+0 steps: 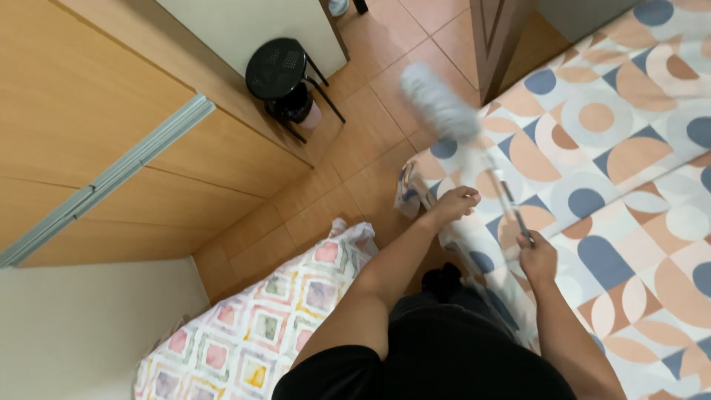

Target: The person uses a feather duster to clean the inside of a wooden wardrobe, the floor, and the surfaces of two beds. They move around the room to reach different areas, including the door and a small stool.

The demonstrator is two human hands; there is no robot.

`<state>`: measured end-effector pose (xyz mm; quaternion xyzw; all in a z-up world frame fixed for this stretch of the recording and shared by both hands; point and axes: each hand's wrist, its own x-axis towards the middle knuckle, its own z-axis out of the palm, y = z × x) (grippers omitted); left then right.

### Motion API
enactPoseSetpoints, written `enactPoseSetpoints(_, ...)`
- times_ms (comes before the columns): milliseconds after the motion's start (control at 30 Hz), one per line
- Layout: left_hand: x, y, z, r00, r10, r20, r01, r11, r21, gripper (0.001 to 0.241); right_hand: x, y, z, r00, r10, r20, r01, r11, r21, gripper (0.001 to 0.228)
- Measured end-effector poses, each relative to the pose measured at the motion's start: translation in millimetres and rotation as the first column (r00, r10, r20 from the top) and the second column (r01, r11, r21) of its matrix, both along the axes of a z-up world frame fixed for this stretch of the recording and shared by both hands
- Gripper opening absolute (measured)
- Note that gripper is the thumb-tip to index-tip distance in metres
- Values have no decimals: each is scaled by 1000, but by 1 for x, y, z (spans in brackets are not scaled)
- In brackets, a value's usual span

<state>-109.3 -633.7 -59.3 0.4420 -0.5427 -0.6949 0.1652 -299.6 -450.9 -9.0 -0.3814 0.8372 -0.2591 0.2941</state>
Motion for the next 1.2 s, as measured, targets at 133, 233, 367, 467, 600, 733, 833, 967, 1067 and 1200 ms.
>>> enactPoseSetpoints(133, -1, -21, 19, 994, 53, 92, -58, 997, 51, 50, -45, -10, -26, 981, -196, 16, 193, 946, -259, 26)
enactPoseSetpoints(233, 0, -37, 11, 992, 85, -95, -63, 974, 217, 49, -90, -33, -25, 894, -409, 183, 447, 797, -406, 21)
enactPoseSetpoints(367, 1, -81, 35, 995, 67, 68, -69, 997, 29, 48, -136, -91, -12, 642, -592, 486, 744, 634, -210, 17)
enactPoseSetpoints(467, -15, -98, 63, 992, 61, 107, -70, 993, 91, 47, -137, -110, -38, 730, -574, 371, 637, 768, -64, 14)
enactPoseSetpoints(600, -41, -123, 71, 991, -30, 127, 15, 993, 118, 46, -83, -100, -144, 979, -174, 104, 181, 982, -60, 18)
enactPoseSetpoints(733, -71, -174, 50, 985, -142, 96, 130, 983, 126, 45, -66, -105, -123, 978, -201, 60, 204, 978, -44, 20)
enactPoseSetpoints(833, -81, -207, 42, 958, -255, 133, 247, 966, 72, 43, -86, -87, -136, 924, -380, 56, 384, 913, -138, 27)
enactPoseSetpoints(967, -80, -267, 50, 912, -409, 41, 409, 912, 13, 41, -70, -101, -63, 729, -680, 79, 663, 671, -332, 19)
enactPoseSetpoints(1067, -69, -315, 46, 887, -461, 11, 458, 885, 84, 40, -70, -159, -25, 464, -814, 351, 882, 388, -266, 14)
enactPoseSetpoints(1200, -30, -346, 80, 872, -479, 95, 459, 870, 179, 39, -54, -238, -34, 348, -838, 419, 931, 361, -52, 20)
